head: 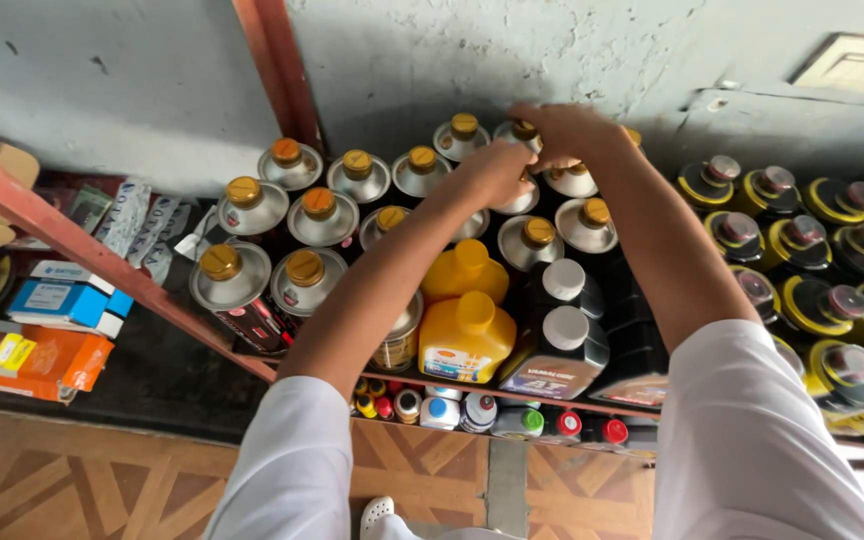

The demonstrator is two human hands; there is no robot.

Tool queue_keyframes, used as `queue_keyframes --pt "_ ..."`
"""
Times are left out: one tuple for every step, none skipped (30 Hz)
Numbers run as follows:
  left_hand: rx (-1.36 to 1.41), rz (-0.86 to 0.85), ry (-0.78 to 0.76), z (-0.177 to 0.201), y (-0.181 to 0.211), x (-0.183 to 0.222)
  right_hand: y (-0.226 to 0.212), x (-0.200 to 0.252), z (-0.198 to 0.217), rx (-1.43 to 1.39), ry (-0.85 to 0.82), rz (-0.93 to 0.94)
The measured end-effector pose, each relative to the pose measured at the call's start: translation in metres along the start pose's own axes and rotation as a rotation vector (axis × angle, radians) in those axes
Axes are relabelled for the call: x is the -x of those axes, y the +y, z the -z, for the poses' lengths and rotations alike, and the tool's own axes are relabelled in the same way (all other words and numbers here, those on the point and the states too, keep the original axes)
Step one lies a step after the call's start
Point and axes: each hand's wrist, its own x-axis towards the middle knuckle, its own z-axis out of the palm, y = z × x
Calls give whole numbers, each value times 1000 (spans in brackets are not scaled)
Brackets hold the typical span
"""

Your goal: Wiping down a canister of motorcycle oil with a cleaning cloth.

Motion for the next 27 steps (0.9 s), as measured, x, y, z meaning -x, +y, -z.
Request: queue_keyframes --pt "14 37 -40 1 1 -2 -1 -3 -1 -39 -16 -11" --pt "32 76 -79 2 3 -4 -3 -6 -2 -75 -34 -20" --pt "31 84 -75 4 5 -3 -9 -5 4 -73 -34 -11" --pt "14 117 -116 4 9 -2 -14 -2 8 -108 -71 -41" --pt "-3 150 -156 5 13 -2 -18 1 13 -143 -109 -71" --pt "-4 147 -159 4 11 -3 -13 -2 9 -146 -108 -74" --pt "1 146 -150 4 11 -4 -7 -6 5 -172 -98 -76" --pt "7 146 -141 3 9 -3 -3 -10 0 -199 -89 -77" --pt "7 146 -144 -6 7 -3 3 -11 -10 -201 -90 -78" --pt "49 147 -131 -10 2 -6 10 -16 -14 -138 -97 -43" --pt "91 147 -118 -13 -3 -9 17 -21 -18 -74 -103 -10" --pt "91 151 -119 -16 -7 -10 11 -15 -8 -75 -104 -6" --pt "88 174 -116 -19 -11 -11 5 -8 1 -108 -102 -26" --pt "88 190 -115 -24 -12 -13 2 1 10 -141 -102 -53" --pt "90 187 -117 -14 -10 -11 4 2 20 -142 -104 -57" --pt "170 188 -114 -6 -7 -6 6 5 27 -270 -51 -45" --pt "249 189 -110 1 -3 -2 8 9 34 -399 5 -34" --pt "252 182 -114 1 -4 -9 6 16 44 -399 4 -43" --pt "270 91 93 2 -4 -16 5 24 54 -307 89 -14" --pt "288 4 304 3 -5 -22 1 29 65 -212 169 23" --pt "293 2 305 6 -8 -36 4 36 73 -209 166 20" --pt "244 -97 548 8 -12 -47 5 43 78 -73 307 100" --pt "188 -200 788 9 -16 -59 6 50 83 64 447 181" --pt "191 -206 783 23 -8 -55 5 64 91 63 447 174" --pt "188 -173 689 38 1 -51 3 79 99 55 526 217" --pt "185 -138 596 51 9 -46 1 93 106 48 602 263" --pt "188 -139 592 62 17 -33 -2 105 112 47 600 259"
